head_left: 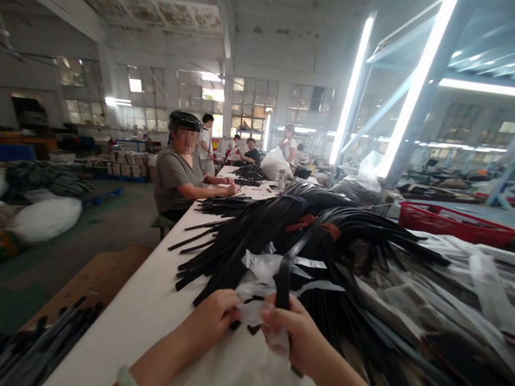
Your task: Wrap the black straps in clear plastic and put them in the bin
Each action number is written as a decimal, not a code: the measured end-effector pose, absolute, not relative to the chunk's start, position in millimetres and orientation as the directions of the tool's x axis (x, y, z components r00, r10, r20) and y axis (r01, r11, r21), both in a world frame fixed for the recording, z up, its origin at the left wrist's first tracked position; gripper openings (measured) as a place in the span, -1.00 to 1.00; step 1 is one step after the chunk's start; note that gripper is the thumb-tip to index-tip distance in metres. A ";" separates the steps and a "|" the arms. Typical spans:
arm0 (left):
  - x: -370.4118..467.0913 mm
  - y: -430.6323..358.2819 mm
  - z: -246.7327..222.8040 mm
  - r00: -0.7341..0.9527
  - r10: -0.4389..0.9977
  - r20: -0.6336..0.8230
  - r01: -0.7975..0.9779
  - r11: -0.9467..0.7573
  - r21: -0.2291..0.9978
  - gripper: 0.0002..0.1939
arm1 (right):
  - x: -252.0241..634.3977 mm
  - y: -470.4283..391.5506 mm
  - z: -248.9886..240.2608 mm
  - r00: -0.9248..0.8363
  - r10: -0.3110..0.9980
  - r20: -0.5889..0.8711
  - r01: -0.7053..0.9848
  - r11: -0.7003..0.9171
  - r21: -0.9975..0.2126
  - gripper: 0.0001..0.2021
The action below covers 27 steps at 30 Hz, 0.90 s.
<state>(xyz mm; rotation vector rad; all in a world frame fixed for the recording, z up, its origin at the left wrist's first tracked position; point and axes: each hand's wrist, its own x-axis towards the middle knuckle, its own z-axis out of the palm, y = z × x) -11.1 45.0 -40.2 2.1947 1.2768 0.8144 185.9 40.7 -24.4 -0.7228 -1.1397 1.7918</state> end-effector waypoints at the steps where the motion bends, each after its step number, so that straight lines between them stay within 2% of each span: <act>1: -11.6 47.4 -42.1 0.382 0.889 0.253 0.605 -0.447 0.659 -0.80 | 191.1 41.1 -18.8 -0.452 0.892 -0.009 -0.428 -0.226 -0.875 -0.71; 5: -11.5 52.6 -46.2 0.327 0.911 0.251 0.595 -0.405 0.694 -0.74 | 222.0 42.9 7.9 -0.463 0.877 0.129 -0.655 -0.239 -0.717 -0.78; 8: -8.9 51.9 -45.7 0.298 0.917 0.263 0.560 -0.392 0.730 -0.75 | 247.4 47.4 21.2 -0.305 0.922 0.236 -0.826 -0.133 -0.548 -0.86; 11: -8.4 50.6 -42.7 0.247 0.925 0.289 0.487 -0.377 0.788 -0.73 | 267.2 54.7 25.8 -0.190 0.945 0.266 -0.911 -0.069 -0.406 -0.88; 13: -11.7 51.1 -40.3 0.184 0.937 0.297 0.426 -0.348 0.835 -0.71 | 276.8 60.1 26.2 -0.157 0.945 0.288 -0.928 -0.040 -0.371 -0.86; 16: -23.1 54.4 -37.2 0.030 0.962 0.272 0.319 -0.267 0.909 -0.71 | 281.0 65.7 24.8 -0.124 0.944 0.305 -0.896 0.026 -0.444 -0.80; 19: -38.2 56.6 -33.4 -0.142 0.971 0.192 0.193 -0.163 0.968 -0.65 | 261.7 63.2 17.6 -0.181 0.949 0.258 -0.762 0.030 -0.646 -0.78; 21: -46.2 53.1 -28.7 -0.177 0.980 0.088 0.130 -0.065 0.989 -0.54 | 236.5 55.3 7.6 -0.228 0.949 0.217 -0.599 0.039 -0.800 -0.75; 23: -49.2 44.2 -21.9 -0.118 0.991 -0.058 0.115 0.072 0.991 -0.42 | 209.7 44.3 -5.2 -0.286 0.942 0.176 -0.368 0.062 -0.928 -0.70; 24: -48.1 38.2 -18.3 -0.033 0.987 -0.156 0.131 0.159 0.979 -0.37 | 198.4 38.6 -11.6 -0.336 0.928 0.162 -0.270 0.070 -0.960 -0.69; 25: -45.1 31.8 -15.0 0.101 0.956 -0.274 0.155 0.257 0.954 -0.32 | 189.6 33.5 -17.5 -0.390 0.908 0.153 -0.201 0.078 -0.976 -0.67; 27: -33.7 19.9 -11.3 0.415 0.778 -0.473 0.190 0.434 0.881 -0.22 | 180.0 25.6 -26.5 -0.468 0.868 0.167 -0.169 0.098 -0.981 -0.65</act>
